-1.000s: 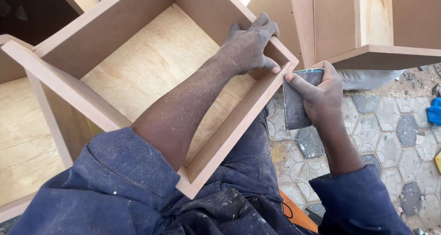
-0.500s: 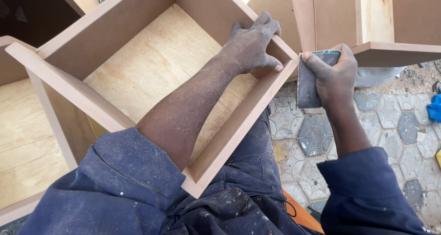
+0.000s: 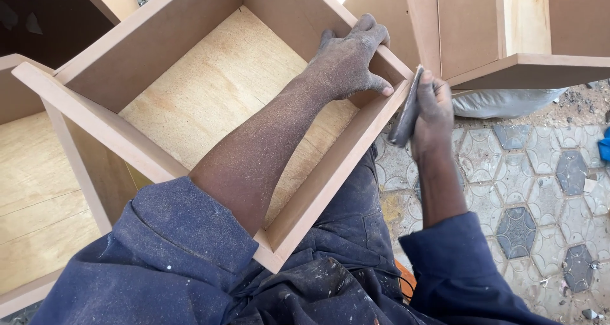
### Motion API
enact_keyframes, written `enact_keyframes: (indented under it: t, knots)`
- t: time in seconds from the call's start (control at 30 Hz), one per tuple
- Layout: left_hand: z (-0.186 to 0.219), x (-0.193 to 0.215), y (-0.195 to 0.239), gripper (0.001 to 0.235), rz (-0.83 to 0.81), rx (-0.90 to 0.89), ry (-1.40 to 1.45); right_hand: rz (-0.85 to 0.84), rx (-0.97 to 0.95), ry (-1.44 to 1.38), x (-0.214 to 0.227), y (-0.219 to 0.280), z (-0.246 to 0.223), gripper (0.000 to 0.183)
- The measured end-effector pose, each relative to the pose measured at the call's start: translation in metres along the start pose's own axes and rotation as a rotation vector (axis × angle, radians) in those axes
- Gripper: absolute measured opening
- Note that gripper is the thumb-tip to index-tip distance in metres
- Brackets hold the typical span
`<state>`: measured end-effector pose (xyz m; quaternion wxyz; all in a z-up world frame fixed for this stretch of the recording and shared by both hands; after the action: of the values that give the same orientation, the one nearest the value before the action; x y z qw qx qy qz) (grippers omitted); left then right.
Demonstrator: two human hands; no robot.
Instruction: The person sands the edges and corners of a wooden box using a sanding block. They hold the box on their lap and work on the exterior surfaces, occasionally adjusting the block to reach different areas.
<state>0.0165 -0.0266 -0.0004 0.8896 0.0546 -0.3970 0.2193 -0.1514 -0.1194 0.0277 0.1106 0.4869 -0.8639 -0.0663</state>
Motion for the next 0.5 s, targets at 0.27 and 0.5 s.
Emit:
enact_keyframes:
  t: [0.27,0.5]
  knots:
    - [-0.004,-0.001,-0.003,0.08,-0.024,-0.006,-0.011,-0.011,-0.004,0.138,-0.036,0.043,-0.008,0.059]
    - [-0.003,-0.001,-0.002,0.083,-0.022,0.01,-0.02,0.11,0.11,0.143,0.007,-0.009,-0.007,0.053]
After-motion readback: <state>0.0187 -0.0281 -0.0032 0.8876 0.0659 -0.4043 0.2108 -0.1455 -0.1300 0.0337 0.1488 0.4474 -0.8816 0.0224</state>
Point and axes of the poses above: each hand's wrist, its own y-axis away from the middle knuckle, its own x-axis out of the back of the hand, z = x × y, the point moved 3 cm from there along -y, towards the middle knuckle, and after that the axes turned 13 degrees about -z, right-handed, at the moved point
